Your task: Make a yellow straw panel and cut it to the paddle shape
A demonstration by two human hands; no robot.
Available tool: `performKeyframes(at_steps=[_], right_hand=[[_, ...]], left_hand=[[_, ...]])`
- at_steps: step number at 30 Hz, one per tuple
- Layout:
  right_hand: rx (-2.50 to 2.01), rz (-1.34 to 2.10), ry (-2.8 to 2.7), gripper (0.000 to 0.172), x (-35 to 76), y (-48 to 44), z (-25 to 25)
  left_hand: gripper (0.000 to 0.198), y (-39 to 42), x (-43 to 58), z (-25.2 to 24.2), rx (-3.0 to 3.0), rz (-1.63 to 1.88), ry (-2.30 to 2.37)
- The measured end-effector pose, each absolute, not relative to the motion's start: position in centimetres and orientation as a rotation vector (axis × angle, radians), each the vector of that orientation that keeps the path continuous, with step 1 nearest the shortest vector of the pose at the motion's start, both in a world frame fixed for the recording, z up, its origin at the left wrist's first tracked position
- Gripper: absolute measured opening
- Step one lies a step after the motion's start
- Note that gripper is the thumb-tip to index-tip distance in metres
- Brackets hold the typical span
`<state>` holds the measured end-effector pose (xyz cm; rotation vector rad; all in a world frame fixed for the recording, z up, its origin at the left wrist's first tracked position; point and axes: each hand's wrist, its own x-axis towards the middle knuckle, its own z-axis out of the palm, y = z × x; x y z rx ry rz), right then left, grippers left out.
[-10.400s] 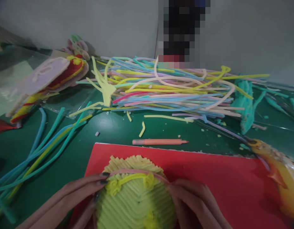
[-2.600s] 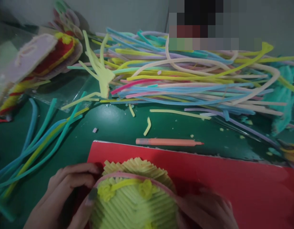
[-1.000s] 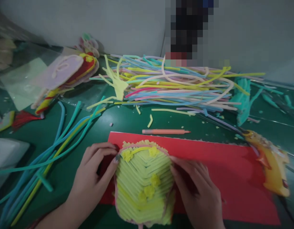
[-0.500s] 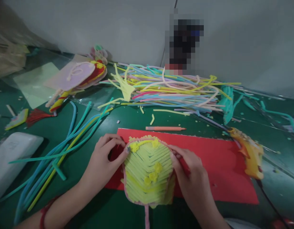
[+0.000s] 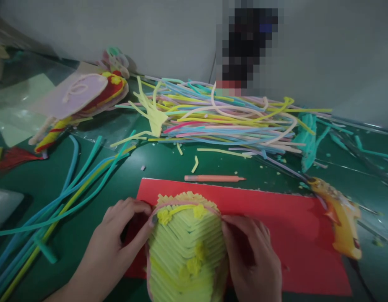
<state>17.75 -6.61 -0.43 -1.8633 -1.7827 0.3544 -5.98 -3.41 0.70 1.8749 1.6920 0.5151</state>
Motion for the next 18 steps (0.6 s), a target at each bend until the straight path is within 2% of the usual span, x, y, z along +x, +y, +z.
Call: performKeyframes(at_steps=[8,18], right_hand=[[-1.876,0.361,-1.81,0.011,17.67,-6.19,-0.38],[-1.906,0.394,-1.816,0.014,18.1,-6.37,-0.66]], left_hand=[[0.003,-3.82,-5.99,0.59,1.964,0.581,1.685],[0.003,-4.05,-6.13,0.13,1.999,0.589,1.681]])
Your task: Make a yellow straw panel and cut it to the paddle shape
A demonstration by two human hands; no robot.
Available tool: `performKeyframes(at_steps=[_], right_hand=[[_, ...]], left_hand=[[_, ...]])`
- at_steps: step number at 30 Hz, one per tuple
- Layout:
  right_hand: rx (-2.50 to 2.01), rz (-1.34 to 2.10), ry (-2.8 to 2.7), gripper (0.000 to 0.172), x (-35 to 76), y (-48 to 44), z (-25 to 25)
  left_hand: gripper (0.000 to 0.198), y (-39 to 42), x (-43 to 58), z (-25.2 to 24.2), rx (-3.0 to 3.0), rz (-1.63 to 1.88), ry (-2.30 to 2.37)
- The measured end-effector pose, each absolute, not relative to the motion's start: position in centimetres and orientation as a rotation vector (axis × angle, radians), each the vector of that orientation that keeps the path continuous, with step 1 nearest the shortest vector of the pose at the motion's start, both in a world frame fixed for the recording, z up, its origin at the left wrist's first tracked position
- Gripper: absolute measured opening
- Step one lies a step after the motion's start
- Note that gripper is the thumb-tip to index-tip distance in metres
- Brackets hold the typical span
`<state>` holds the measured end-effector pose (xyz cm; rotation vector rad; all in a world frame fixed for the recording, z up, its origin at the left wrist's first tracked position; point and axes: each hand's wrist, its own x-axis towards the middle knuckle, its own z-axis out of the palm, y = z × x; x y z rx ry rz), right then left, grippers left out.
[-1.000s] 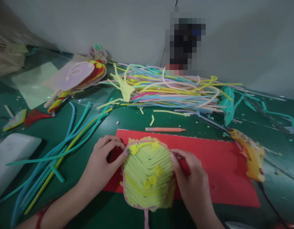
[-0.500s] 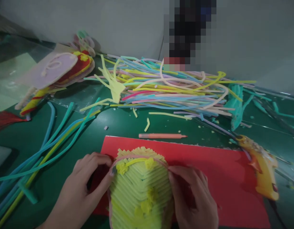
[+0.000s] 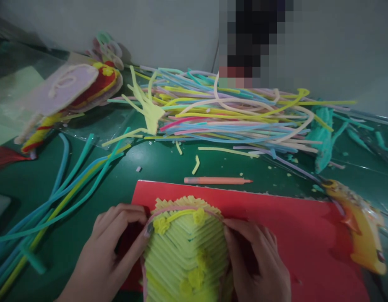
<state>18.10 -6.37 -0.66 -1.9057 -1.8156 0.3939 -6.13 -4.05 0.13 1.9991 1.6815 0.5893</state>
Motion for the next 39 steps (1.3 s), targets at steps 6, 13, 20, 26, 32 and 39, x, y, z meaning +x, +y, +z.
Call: performKeyframes(at_steps=[6,13,20,26,32,39], right_hand=[[-1.927,0.387,-1.743,0.015,17.6,-6.3,-0.6],[-1.914,0.337,-1.731,0.013,17.3,-6.4,-0.4],[-1.938,0.392,-1.743,0.014,17.5,-6.2,-0.6],[-1.918,0.365,-1.775,0.016,17.6,-6.3,-0.9],[-1.89,0.331,-1.821,0.016,17.7,-6.3,-0.9],[-1.874,0.304,-1.851,0.015,17.8,-6.2,-1.0]], left_hand=[[0.005,-4.1,-6.1,-0.1,1.939,0.551,1.697],[0.004,-4.0,-6.1,-0.2,1.978,0.596,1.692],[0.005,-4.0,-6.0,-0.3,1.969,0.567,1.711],[0.004,-4.1,-6.0,-0.4,2.022,0.593,1.693],[0.013,-4.3,-6.2,-0.2,2.079,0.591,1.661],[0.04,-4.5,-6.1,0.6,2.07,0.657,1.469]])
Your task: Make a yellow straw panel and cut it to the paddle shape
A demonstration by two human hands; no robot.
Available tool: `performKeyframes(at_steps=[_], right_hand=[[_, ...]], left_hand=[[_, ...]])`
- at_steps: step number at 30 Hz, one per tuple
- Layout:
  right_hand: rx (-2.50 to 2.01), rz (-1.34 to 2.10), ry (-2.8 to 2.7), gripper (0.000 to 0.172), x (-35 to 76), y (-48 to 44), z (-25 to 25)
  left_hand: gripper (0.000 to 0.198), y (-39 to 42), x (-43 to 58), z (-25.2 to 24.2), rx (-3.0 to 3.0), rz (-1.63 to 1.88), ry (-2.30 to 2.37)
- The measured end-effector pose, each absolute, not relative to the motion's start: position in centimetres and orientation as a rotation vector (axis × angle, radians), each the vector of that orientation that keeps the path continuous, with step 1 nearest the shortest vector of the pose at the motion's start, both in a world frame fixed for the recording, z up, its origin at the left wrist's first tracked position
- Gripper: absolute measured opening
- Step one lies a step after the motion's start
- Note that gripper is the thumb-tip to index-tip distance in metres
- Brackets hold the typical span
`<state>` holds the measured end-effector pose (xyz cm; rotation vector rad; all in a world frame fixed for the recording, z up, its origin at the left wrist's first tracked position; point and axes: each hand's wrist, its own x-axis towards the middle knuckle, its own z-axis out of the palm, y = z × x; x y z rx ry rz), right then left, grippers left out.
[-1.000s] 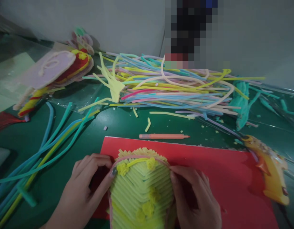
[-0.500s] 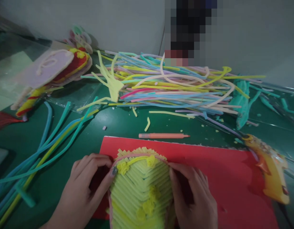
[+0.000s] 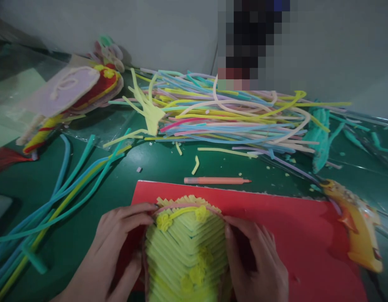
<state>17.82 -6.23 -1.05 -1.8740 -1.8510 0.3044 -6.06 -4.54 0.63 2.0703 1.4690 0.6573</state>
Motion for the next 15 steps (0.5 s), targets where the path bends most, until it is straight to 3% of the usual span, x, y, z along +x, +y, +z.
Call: performKeyframes(at_steps=[4,15], right_hand=[[-1.884,0.295,-1.861,0.015,17.79,-6.2,-0.91],[-1.922,0.253,-1.865,0.017,17.93,-6.35,-0.96]], left_hand=[[0.049,-4.49,-6.04,0.49,2.119,0.575,1.45],[0.049,-4.48,-5.96,0.32,2.108,0.562,1.438]])
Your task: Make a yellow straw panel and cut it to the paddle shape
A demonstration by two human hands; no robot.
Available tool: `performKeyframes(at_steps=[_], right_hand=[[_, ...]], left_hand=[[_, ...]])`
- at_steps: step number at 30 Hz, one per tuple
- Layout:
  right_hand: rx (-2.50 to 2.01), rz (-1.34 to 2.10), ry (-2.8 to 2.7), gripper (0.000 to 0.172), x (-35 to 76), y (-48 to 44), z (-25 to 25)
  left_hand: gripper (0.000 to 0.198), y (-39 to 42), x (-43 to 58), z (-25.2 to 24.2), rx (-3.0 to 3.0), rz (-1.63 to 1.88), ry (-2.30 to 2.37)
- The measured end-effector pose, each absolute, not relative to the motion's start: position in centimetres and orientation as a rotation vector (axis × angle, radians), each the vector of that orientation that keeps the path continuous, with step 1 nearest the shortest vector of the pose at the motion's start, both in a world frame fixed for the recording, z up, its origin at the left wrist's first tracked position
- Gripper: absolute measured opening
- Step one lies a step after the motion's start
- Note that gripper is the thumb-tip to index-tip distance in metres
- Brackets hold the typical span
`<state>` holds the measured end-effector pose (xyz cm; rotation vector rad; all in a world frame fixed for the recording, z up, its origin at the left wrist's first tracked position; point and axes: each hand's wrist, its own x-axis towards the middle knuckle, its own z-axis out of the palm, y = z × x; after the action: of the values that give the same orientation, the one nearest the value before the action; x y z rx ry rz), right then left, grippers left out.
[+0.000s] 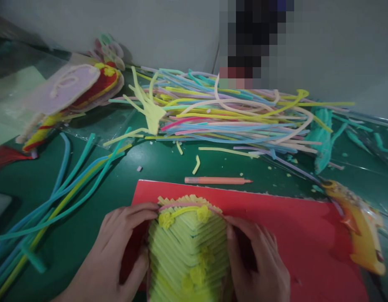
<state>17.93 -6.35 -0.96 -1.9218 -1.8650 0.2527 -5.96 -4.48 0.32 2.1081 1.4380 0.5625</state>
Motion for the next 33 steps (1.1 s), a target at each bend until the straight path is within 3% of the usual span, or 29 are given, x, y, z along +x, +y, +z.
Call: performKeyframes(at_steps=[6,13,33], right_hand=[[-1.954,0.234,-1.875,0.017,18.05,-6.53,-0.79],[-1.987,0.2,-1.877,0.021,17.83,-6.29,-0.73],[-1.856,0.206,-1.902,0.014,17.37,-5.72,-0.79]], left_hand=[[0.05,-4.57,-6.19,0.22,1.969,0.622,1.495],[0.037,-4.51,-6.44,0.23,1.822,0.629,1.53],[0.033,-4.33,-6.26,-0.28,2.081,0.604,1.536]])
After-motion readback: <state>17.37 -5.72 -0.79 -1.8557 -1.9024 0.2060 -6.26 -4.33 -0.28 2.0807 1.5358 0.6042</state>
